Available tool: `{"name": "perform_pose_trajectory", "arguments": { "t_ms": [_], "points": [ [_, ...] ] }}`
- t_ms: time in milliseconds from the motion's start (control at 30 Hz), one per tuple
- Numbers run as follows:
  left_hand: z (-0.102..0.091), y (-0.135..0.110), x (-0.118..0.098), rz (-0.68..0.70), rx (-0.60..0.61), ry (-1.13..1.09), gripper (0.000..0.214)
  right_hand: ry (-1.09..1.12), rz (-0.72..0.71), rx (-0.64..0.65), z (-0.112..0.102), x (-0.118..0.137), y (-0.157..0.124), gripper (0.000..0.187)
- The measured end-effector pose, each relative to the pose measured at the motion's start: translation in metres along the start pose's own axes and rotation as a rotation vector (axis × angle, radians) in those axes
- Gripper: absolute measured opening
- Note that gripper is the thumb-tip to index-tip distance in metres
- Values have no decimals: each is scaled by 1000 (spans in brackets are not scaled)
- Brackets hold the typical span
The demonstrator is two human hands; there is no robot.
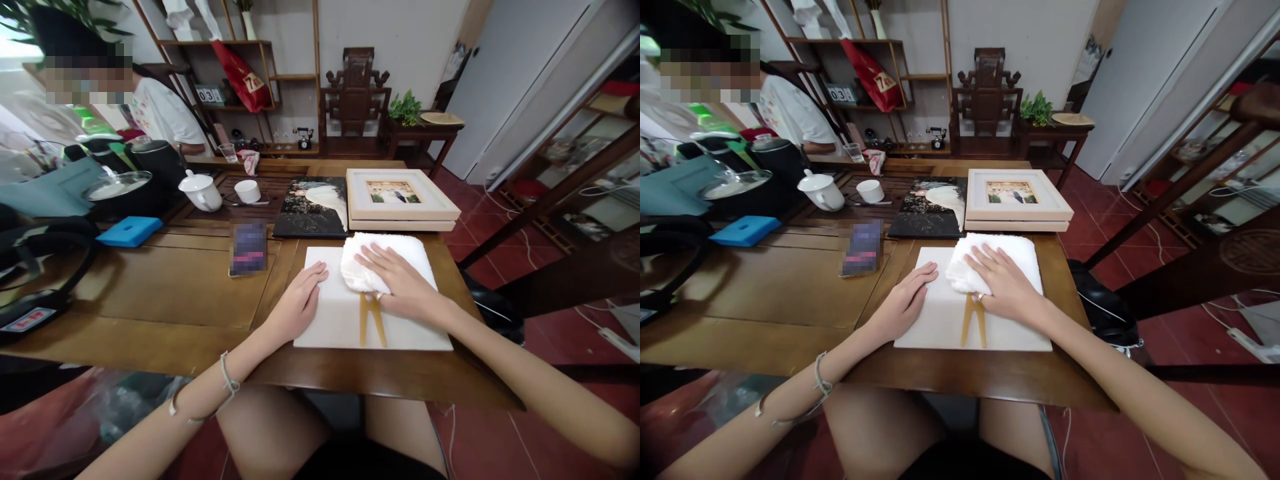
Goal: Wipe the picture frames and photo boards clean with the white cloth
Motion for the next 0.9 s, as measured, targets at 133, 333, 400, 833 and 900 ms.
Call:
{"name": "perform_pose_trajectory", "arguments": {
  "t_ms": [133,333,400,833,900],
  "points": [
    [0,-1,1,15,-10,-2,35,-84,-13,26,6,36,-19,82],
    [0,-1,0,15,-11,-27,34,5,-281,95,7,126,-77,90],
    [0,0,0,8,-7,-39,35,80,-303,113,4,125,-77,87],
    [-1,0,-1,10,-7,-5,34,101,120,-46,-1,-3,28,63],
    [-1,1,-1,12,-9,-14,34,-28,121,8,3,21,19,68]
  ]
}}
Point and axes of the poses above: each hand's wrist, its own y-axis towards the middle knuckle, its own z-axis out of the palm, x = y × z, the point moved 10 cm from there along y, towards the middle knuckle, and after that the axes turned 5 degrees about -y, right-handed, at the moved point
